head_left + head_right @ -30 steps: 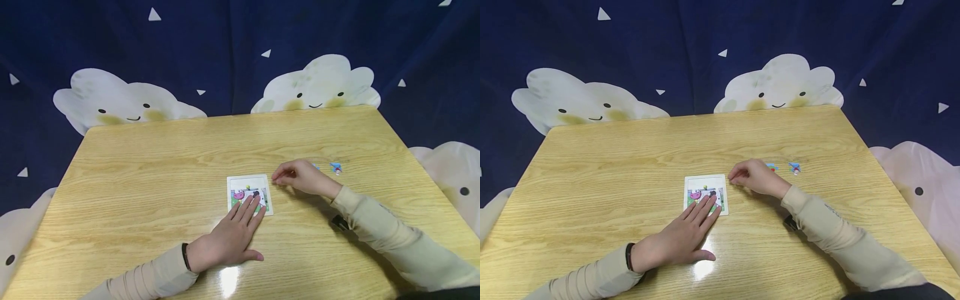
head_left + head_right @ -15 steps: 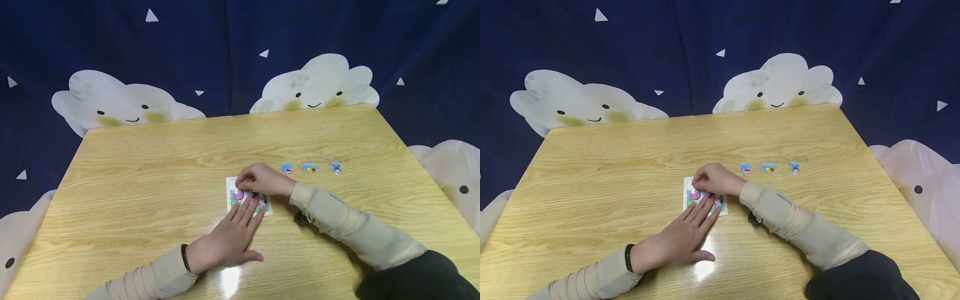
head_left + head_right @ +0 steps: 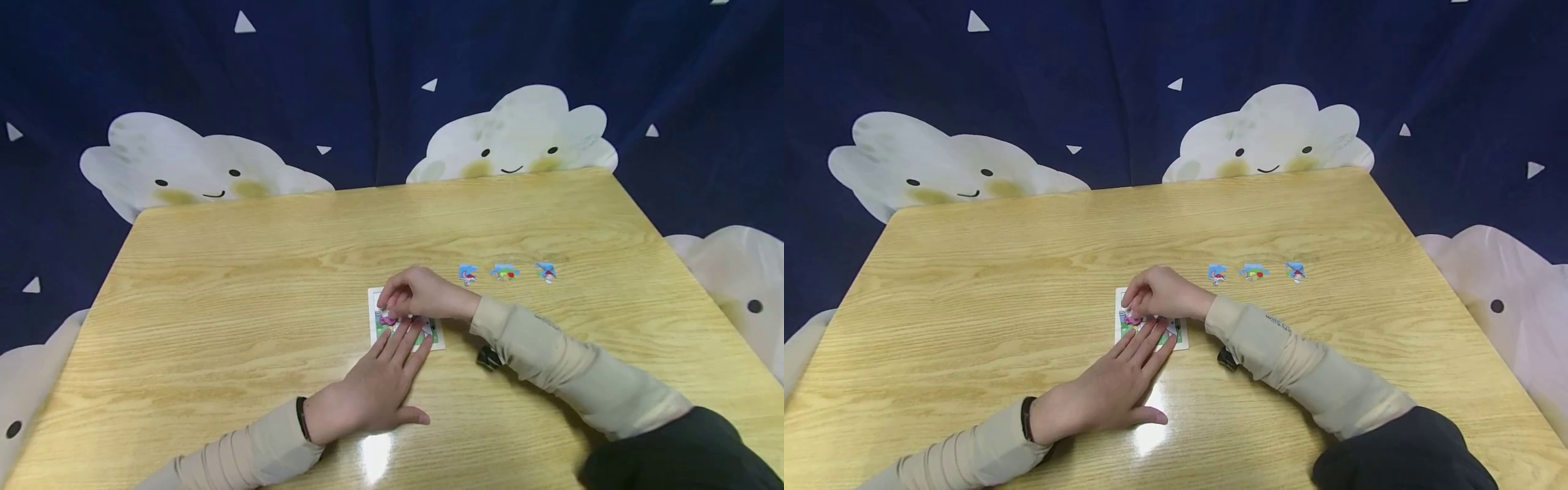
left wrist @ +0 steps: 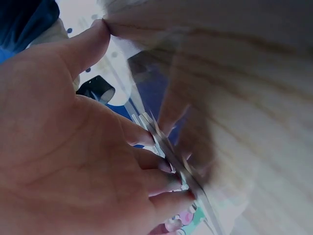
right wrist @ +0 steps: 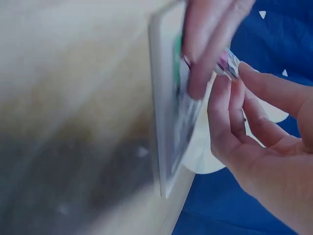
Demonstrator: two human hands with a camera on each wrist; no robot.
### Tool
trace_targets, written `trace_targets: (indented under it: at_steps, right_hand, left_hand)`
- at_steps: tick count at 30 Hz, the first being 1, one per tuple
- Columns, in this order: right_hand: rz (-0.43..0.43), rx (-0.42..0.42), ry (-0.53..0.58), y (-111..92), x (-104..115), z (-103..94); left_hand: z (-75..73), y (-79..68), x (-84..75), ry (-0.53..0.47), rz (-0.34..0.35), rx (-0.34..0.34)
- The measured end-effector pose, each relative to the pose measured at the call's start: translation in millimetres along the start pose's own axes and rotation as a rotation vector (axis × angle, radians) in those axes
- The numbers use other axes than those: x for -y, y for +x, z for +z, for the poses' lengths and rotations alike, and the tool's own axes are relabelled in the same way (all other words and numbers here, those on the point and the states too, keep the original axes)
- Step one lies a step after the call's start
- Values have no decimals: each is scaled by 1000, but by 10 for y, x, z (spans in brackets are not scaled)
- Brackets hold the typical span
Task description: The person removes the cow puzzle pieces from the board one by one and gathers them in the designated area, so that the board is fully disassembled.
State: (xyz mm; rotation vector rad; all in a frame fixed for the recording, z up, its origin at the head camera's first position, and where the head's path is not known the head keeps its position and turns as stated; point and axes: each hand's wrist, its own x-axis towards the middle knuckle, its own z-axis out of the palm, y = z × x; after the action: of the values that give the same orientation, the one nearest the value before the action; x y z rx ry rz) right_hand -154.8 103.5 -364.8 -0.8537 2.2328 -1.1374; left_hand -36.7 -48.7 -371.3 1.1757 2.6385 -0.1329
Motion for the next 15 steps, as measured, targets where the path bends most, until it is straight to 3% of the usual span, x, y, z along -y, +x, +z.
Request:
trace_targets:
  at_steps: [7, 10, 15]
  right_hand:
    - [-15, -2, -63, -6, -1, 53]
    - [-57, -36, -62, -26, -31, -7]
    - [-56, -104, -94, -150, -87, -199]
  left_hand:
    - [16, 4, 3, -9, -9, 15]
    - [18, 12, 2, -3, -17, 21]
    - [-2, 5, 4, -7, -22, 39]
